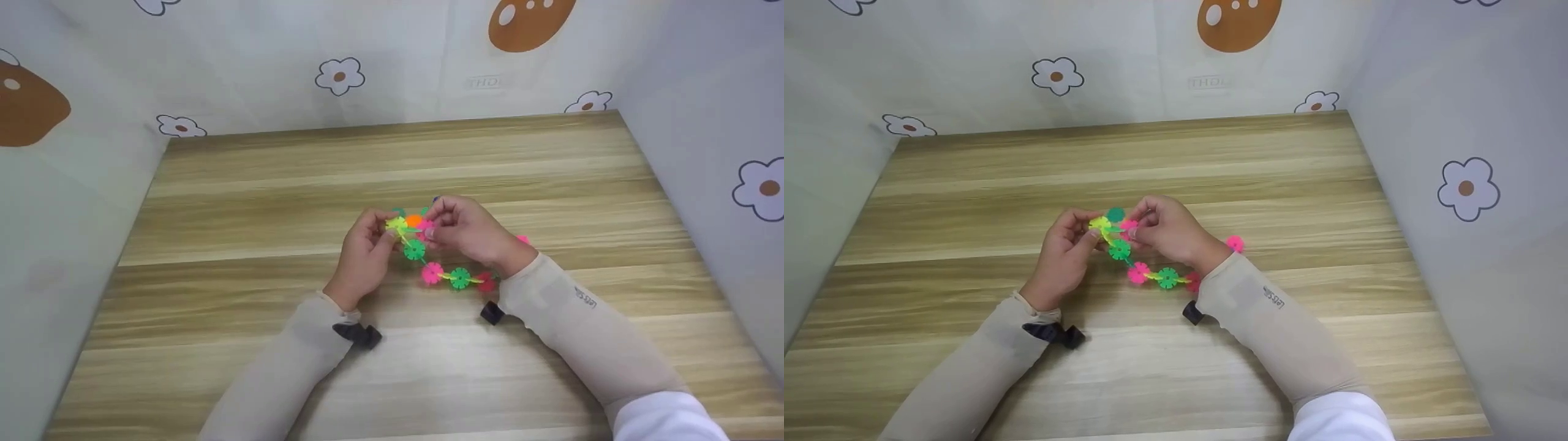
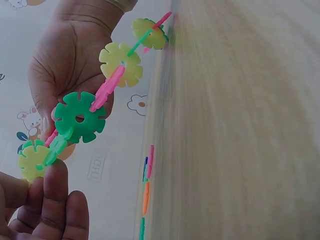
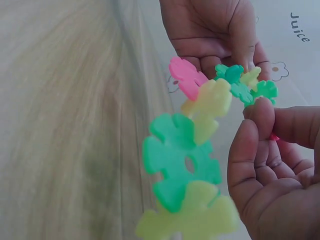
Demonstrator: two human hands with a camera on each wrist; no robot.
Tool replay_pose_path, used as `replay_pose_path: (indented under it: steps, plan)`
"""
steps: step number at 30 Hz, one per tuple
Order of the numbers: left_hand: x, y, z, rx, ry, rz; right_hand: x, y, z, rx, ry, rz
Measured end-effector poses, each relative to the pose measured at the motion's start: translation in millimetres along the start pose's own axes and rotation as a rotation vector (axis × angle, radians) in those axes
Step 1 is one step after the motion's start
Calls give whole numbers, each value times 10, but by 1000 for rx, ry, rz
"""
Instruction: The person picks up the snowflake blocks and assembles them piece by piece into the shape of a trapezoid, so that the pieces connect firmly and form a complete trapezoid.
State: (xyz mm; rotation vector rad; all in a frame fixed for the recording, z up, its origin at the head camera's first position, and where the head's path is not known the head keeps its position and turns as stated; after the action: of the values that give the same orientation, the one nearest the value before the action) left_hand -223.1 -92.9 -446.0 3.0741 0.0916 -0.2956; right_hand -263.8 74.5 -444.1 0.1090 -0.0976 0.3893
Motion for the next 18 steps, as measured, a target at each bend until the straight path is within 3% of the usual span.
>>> replay_pose_path:
  steps: [11, 18]
  plan:
    - [-20, 72, 46, -4, 34, -98, -97, 247, -102, 153, -51, -48]
    - [-25, 74, 59, 8, 41, -99, -95, 228, -186, 538, 0, 72]
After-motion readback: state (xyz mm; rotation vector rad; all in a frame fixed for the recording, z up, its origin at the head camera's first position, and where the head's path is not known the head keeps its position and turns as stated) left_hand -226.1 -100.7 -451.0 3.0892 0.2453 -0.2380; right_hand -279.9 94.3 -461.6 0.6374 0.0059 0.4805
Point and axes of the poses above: each hand's wrist, its own x-axis away from the middle knuckle, its own y-axis out of the back of the hand, z = x × y, the point moved 8 cm from there along -x, towards the middle knuckle, and after that the axes turned 9 degrees about -z, right-handed, at the moved point
